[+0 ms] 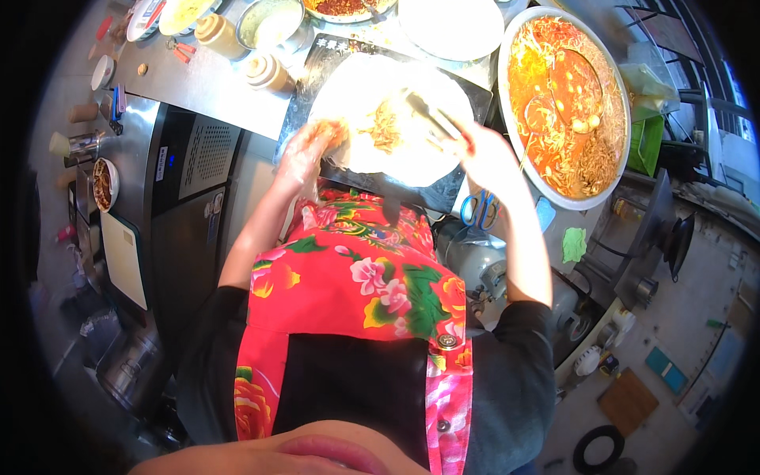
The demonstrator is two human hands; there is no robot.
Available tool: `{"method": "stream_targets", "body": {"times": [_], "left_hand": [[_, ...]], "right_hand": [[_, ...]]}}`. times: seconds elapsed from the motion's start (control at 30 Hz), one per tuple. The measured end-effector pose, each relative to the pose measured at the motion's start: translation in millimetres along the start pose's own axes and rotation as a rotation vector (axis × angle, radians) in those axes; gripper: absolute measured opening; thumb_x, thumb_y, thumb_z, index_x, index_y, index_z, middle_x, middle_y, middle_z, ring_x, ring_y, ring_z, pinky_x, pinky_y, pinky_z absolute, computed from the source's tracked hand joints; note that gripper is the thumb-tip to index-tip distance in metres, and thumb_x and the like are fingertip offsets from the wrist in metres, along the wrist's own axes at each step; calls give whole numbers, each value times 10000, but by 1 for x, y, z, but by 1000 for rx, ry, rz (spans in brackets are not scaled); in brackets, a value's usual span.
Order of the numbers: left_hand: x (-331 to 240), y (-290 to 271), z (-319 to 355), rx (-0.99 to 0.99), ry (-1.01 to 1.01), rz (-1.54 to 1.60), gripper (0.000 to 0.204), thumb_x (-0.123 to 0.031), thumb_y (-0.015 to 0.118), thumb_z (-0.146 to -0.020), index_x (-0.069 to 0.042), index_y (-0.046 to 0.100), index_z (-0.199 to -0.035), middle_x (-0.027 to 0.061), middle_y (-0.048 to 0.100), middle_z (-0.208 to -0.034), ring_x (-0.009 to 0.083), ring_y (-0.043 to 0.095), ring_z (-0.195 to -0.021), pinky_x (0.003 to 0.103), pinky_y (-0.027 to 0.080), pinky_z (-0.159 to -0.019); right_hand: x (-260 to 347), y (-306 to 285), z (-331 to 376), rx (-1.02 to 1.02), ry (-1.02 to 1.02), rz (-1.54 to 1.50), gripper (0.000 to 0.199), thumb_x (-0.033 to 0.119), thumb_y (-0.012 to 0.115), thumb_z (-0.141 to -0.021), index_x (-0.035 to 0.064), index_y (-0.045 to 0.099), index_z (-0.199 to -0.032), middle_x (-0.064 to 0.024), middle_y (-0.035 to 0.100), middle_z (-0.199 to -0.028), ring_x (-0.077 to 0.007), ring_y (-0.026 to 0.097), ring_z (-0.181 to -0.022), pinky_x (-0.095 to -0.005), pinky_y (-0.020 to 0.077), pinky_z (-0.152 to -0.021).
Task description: The person stirs a pot of seasoned ground meat, then moves to a prep counter to assemble a wrap. They place a thin flatbread on a board, add meat, noodles, and chopped vegetables using tongs and a ladle, then fold the wrap and place it into a plastic bag.
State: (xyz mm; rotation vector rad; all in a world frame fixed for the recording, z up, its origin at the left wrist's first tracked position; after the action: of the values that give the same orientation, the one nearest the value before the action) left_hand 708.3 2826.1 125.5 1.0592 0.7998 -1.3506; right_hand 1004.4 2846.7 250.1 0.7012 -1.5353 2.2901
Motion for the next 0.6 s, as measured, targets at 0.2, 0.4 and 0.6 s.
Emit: {"method": "stream_targets", "body": {"times": [0.2,0.4,0.6], "left_hand": [[15,37,-80,35,127,-294,373,-234,591,-990,-55,613,-1316,91,643,-1237,168,589,-1149,311,466,-996],[23,64,-119,174,61,-156,348,-207,581,-988,-42,618,-1292,110,651,-1252,198,591,-1178,316,451,-1023],[-34,39,-44,2,330,-725,351,-147,543,-960,-86,623,-1297,169,652,-1230,295,643,-1112,360,493,-992]], "right_hand": [[-25,55,27,-185,46,159,537,255,676,-915,79,509,-1394,-197,645,-945,-336,664,-855,-410,522,-796],[-13,62,36,-340,-23,420,534,260,692,-893,94,529,-1374,-163,613,-939,-352,650,-854,-438,533,-755],[-31,63,25,-83,162,-104,477,331,707,-909,52,560,-1266,-88,586,-808,-219,611,-689,-348,517,-646]]}}
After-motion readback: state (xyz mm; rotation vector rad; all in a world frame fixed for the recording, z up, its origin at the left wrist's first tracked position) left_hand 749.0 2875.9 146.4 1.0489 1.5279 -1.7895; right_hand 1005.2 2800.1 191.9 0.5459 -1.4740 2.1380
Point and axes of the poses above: each hand's wrist, its own z-axis away from the middle knuckle, its own y-axis out of the palm, x = y × z, the point moved 5 cm from there along -z, towards the middle knuckle
